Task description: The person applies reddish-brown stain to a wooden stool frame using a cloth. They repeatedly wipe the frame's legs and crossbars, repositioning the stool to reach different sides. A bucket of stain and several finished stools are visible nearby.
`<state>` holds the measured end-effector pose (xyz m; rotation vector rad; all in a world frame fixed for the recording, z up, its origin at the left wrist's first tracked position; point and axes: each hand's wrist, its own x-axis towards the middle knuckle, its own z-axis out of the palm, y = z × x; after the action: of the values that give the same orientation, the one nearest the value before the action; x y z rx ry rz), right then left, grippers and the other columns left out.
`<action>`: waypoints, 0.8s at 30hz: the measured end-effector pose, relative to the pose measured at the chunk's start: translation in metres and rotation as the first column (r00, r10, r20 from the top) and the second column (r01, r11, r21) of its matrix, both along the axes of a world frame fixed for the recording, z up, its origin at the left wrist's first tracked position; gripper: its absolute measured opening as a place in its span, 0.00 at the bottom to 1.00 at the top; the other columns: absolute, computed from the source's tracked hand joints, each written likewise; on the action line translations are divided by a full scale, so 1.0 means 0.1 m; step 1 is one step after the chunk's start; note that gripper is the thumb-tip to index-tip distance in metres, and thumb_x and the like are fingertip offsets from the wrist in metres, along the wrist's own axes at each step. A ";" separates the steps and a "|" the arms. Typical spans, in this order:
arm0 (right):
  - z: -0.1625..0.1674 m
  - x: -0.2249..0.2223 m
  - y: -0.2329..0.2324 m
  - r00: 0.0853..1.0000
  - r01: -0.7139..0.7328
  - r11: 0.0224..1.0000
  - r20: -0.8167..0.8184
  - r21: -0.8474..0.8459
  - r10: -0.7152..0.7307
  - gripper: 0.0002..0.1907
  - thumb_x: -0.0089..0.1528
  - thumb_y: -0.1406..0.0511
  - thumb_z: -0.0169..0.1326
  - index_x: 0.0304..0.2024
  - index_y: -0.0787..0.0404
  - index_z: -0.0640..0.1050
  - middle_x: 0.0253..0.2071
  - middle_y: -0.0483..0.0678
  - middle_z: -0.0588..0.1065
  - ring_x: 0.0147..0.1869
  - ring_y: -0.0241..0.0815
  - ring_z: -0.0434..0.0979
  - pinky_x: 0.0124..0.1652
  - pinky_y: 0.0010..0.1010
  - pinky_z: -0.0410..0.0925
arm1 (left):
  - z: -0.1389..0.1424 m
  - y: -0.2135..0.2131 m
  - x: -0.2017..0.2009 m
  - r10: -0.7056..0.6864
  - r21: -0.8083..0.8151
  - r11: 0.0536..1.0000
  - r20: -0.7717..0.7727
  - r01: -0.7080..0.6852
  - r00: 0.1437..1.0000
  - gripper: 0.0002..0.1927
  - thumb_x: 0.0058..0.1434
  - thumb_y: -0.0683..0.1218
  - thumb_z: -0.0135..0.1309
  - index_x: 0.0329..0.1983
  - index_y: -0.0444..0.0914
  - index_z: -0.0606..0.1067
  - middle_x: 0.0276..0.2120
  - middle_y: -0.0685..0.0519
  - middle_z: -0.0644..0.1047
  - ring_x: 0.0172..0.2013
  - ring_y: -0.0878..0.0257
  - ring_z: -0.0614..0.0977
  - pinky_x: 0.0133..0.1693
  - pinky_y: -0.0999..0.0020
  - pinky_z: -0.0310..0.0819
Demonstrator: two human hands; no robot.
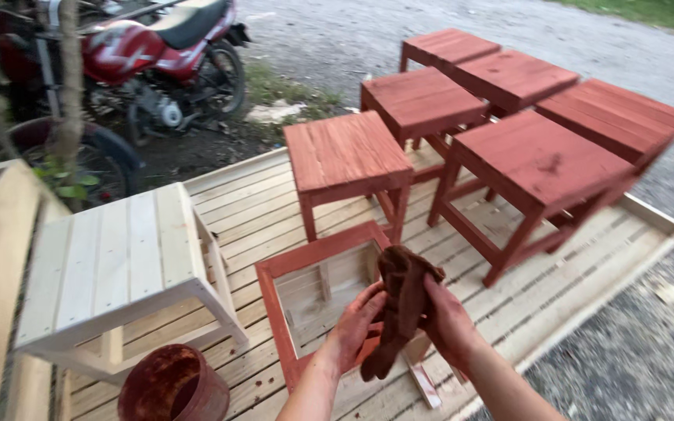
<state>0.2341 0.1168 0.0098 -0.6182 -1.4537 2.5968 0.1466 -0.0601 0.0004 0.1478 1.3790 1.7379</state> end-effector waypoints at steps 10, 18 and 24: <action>-0.16 -1.02 -0.20 0.992 -0.122 0.976 0.062 0.181 0.112 0.21 0.68 0.57 0.44 0.59 0.59 0.74 0.50 0.47 0.79 0.51 0.40 0.79 0.50 0.37 0.72 | -0.38 -0.35 -0.80 0.269 -0.126 0.947 -0.196 -0.296 0.943 0.25 0.67 0.56 0.58 0.61 0.38 0.74 0.47 0.50 0.78 0.44 0.61 0.75 0.42 0.63 0.68; -0.55 -1.54 -0.39 0.988 -0.145 0.649 0.081 0.746 0.128 0.14 0.65 0.63 0.56 0.49 0.65 0.81 0.46 0.50 0.78 0.48 0.39 0.80 0.47 0.32 0.72 | -0.36 -0.47 -1.30 -0.013 -0.145 0.988 -0.374 -0.045 0.927 0.40 0.55 0.43 0.66 0.69 0.51 0.63 0.57 0.57 0.75 0.58 0.65 0.76 0.57 0.66 0.73; -0.45 -1.66 -0.48 0.973 -0.142 0.575 0.221 0.805 -0.069 0.18 0.55 0.59 0.66 0.47 0.58 0.84 0.37 0.45 0.85 0.39 0.33 0.84 0.41 0.31 0.75 | -0.37 -0.38 -1.53 -0.032 -0.263 0.952 -0.599 -0.159 0.800 0.14 0.69 0.51 0.53 0.49 0.39 0.80 0.41 0.51 0.82 0.43 0.63 0.81 0.48 0.67 0.75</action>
<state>0.0684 0.0690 -0.0356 -0.7330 -2.4828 1.5348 -0.0061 -0.0983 -0.0363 0.5237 2.1184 1.5667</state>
